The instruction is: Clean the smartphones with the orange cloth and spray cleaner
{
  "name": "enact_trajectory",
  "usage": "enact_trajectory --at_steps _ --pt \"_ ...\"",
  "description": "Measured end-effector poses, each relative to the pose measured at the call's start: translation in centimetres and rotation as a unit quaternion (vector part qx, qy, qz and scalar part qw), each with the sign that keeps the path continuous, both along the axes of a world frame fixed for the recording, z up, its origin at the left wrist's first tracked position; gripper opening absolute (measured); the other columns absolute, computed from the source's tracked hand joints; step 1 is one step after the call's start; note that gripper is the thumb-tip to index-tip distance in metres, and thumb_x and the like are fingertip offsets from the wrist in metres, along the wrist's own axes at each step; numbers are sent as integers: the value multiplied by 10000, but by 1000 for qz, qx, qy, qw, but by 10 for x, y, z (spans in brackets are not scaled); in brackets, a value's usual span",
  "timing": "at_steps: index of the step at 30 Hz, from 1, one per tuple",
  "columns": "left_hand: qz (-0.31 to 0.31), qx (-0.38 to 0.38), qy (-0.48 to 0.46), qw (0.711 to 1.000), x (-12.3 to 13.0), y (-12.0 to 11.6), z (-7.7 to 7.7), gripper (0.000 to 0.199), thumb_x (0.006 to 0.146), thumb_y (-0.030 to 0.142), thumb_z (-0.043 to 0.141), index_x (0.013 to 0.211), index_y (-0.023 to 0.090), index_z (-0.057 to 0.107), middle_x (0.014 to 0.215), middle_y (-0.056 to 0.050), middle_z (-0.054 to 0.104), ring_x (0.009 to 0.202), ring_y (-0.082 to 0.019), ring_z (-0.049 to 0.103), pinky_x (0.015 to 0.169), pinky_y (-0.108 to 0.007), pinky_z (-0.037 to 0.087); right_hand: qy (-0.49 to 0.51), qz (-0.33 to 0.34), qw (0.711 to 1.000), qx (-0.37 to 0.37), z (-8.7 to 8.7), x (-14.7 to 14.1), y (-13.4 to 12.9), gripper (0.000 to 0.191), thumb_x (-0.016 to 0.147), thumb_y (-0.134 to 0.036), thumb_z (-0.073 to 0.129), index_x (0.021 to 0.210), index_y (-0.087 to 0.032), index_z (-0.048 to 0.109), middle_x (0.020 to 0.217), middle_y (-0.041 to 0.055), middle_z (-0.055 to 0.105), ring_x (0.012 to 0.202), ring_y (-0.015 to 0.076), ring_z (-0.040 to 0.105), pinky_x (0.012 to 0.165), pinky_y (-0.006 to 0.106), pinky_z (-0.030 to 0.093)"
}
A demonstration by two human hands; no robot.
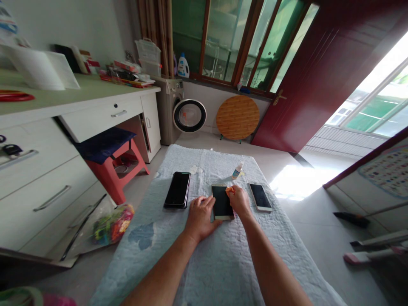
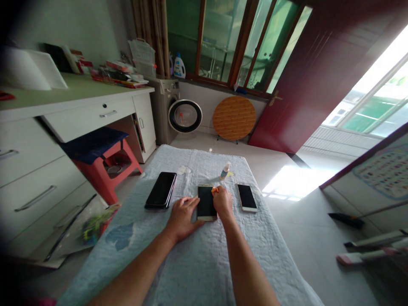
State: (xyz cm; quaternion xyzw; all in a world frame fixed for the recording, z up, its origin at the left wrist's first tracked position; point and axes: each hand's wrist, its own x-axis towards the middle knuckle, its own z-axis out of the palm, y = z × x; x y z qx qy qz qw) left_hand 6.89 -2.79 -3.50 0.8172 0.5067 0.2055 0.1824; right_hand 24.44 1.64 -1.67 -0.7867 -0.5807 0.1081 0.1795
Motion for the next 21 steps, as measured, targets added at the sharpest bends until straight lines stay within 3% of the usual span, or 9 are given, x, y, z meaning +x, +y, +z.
enact_trajectory --at_steps 9,15,21 --pt "7 -11 2 1000 1 -1 0 717 715 501 699 1347 231 497 1401 -54 517 1248 -327 409 1072 -452 281 -54 91 994 1 -3 -2 50 267 849 -121 431 912 -157 688 883 90 704 792 171 611 660 246 350" --pt "14 -1 -1 1000 1 -1 1 699 703 470 709 1326 221 511 1381 -44 535 1218 -322 426 1058 -450 299 -81 173 981 -19 -2 -12 64 250 818 -97 470 910 -189 683 893 66 710 823 175 594 752 252 351" --pt "13 -12 11 1000 2 -1 0 693 721 466 690 1347 244 493 1397 -49 522 1246 -331 415 1077 -473 270 -98 207 973 -31 -4 -25 68 284 840 -117 470 1034 -202 658 971 73 707 869 198 580 794 273 348"
